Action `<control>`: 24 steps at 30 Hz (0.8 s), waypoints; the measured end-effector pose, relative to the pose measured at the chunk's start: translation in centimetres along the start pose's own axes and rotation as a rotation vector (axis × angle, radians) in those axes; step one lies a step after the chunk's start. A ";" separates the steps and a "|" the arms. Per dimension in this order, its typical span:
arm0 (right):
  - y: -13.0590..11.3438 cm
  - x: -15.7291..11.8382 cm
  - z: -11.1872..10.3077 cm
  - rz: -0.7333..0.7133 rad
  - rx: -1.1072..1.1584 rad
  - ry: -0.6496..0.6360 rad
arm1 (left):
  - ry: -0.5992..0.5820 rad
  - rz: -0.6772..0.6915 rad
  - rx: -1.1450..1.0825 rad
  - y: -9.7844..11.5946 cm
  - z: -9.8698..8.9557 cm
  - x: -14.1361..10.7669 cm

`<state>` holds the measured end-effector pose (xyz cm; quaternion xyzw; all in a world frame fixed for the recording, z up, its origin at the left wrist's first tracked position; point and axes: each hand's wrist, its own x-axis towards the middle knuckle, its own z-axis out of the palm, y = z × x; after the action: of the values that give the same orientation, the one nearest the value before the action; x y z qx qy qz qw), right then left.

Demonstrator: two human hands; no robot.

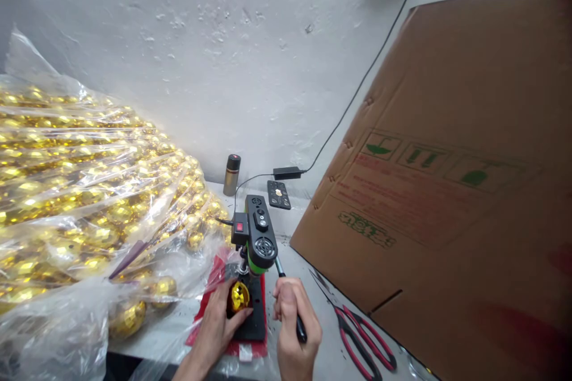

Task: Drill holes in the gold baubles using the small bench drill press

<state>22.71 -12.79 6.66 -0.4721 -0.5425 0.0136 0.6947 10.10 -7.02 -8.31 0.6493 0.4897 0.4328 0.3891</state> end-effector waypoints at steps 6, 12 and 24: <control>0.0 -0.2 0.1 -0.002 0.017 0.002 | -0.135 0.063 0.087 0.9 -0.9 0.3; 0.0 -0.2 -0.2 -0.009 0.003 -0.023 | -0.200 0.074 0.171 2.0 -0.8 1.1; 0.7 -1.6 -0.1 0.050 0.047 -0.031 | -0.046 0.100 0.300 0.9 1.6 1.7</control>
<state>22.43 -13.37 5.02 -0.4691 -0.5408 0.0511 0.6963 12.15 -5.66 -7.65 0.7333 0.5068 0.3588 0.2769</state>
